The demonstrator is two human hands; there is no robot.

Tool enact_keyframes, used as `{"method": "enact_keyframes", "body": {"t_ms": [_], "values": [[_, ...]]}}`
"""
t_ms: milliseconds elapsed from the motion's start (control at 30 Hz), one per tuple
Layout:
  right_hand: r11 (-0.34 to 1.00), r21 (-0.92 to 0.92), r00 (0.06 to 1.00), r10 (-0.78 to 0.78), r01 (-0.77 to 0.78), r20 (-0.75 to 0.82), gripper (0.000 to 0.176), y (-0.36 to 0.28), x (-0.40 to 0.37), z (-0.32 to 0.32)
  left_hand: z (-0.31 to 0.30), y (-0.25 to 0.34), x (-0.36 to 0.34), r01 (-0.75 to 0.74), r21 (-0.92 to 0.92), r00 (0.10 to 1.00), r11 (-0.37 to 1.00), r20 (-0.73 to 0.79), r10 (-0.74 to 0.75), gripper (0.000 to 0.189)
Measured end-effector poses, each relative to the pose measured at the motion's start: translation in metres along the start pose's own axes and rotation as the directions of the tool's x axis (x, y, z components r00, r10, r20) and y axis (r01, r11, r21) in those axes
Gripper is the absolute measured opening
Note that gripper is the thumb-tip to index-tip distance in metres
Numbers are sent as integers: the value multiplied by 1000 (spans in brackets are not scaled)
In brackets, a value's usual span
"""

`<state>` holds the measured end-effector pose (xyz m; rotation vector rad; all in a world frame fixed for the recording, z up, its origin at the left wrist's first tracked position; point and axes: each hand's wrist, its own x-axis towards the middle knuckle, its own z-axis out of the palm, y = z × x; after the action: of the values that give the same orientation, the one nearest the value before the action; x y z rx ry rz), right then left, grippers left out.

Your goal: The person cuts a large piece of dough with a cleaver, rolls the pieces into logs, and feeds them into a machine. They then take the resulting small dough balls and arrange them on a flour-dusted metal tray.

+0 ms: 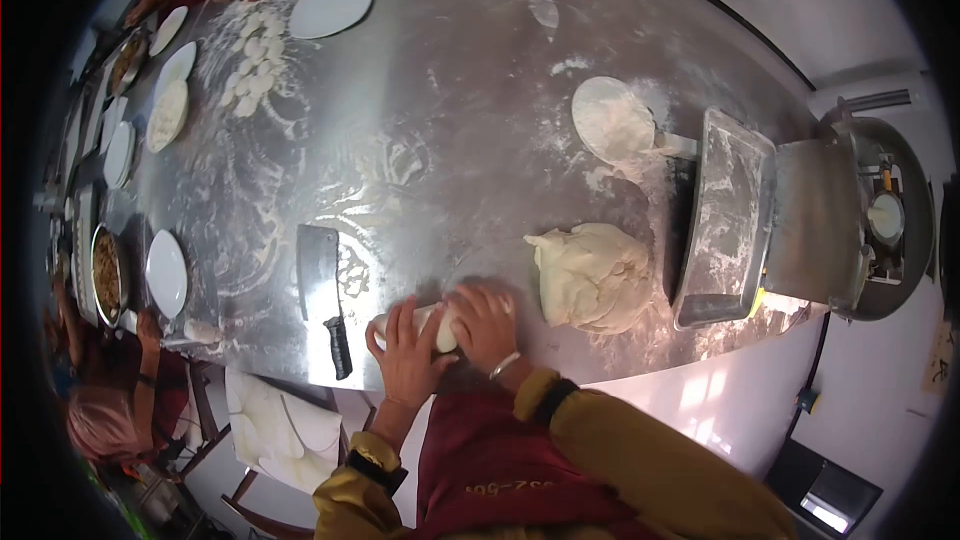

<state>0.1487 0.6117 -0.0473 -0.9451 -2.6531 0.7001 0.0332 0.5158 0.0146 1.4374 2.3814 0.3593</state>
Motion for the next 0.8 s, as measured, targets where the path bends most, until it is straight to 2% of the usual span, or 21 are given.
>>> {"method": "enact_keyframes", "body": {"t_ms": [67, 167, 200, 233, 300, 367, 400, 433, 467, 500, 533, 567, 633, 667, 733, 800], "values": [[996, 89, 998, 15, -9, -61, 35, 5, -17, 12, 29, -7, -6, -17, 32, 999, 999, -28, 18, 67], [997, 70, 996, 38, -32, -84, 33, 12, -6, 24, 63, -30, 4, -127, 54, 981, 990, -140, 134, 65], [998, -15, 995, 60, -61, -78, 32, 16, 5, 32, 65, -32, 14, -117, 43, 982, 992, -141, 122, 64], [996, -20, 995, 86, -87, -49, 32, 17, 15, 34, 63, -35, 26, -113, 107, 985, 988, -116, 125, 63], [991, -35, 992, 129, -129, -4, 31, 21, 39, 33, 45, -31, 46, -86, 13, 991, 996, -99, 87, 65], [971, -14, 962, 237, -238, 133, 32, 15, 65, 19, 22, -28, 62, 16, -51, 991, 999, 135, -8, 71], [957, -12, 937, 287, -290, 198, 32, 11, 70, 11, 19, -25, 66, 110, -51, 981, 993, 165, -100, 74], [894, 264, 932, 335, -361, 141, 33, 10, 71, 5, 14, -19, 59, 56, -15, 993, 998, 110, -54, 74], [761, 523, 915, 388, -384, 107, 34, 12, 71, -1, 9, -14, 46, 6, 24, 998, 1000, 56, -8, 73], [566, 740, 892, 442, -363, 100, 35, 14, 71, -5, 5, -13, 31, -35, 68, 999, 997, 4, 35, 73], [884, 390, 966, 242, -259, 93, 36, 13, 54, -7, 2, -18, 15, -115, 41, 993, 992, -1, 115, 73], [999, -30, 986, 44, -40, 158, 38, 11, 31, -6, 4, -26, -1, -127, -44, 991, 991, 28, 128, 74], [996, -20, 996, -80, 81, 50, 40, 8, -1, -3, -29, -11, -8, -7, 18, 999, 1000, 46, 6, 80], [998, -11, 994, -65, 66, 86, 38, 7, -5, -5, -17, -14, -13, -13, -27, 998, 1000, 63, 15, 80], [1000, 1, 987, -24, 24, 160, 34, 2, -5, -9, 14, -26, -17, -31, -121, 994, 992, 102, 44, 79], [989, -1, 952, 144, -150, 269, 30, 5, 28, -1, 18, -43, 10, 155, -313, 963, 937, 260, -72, 74]]}}
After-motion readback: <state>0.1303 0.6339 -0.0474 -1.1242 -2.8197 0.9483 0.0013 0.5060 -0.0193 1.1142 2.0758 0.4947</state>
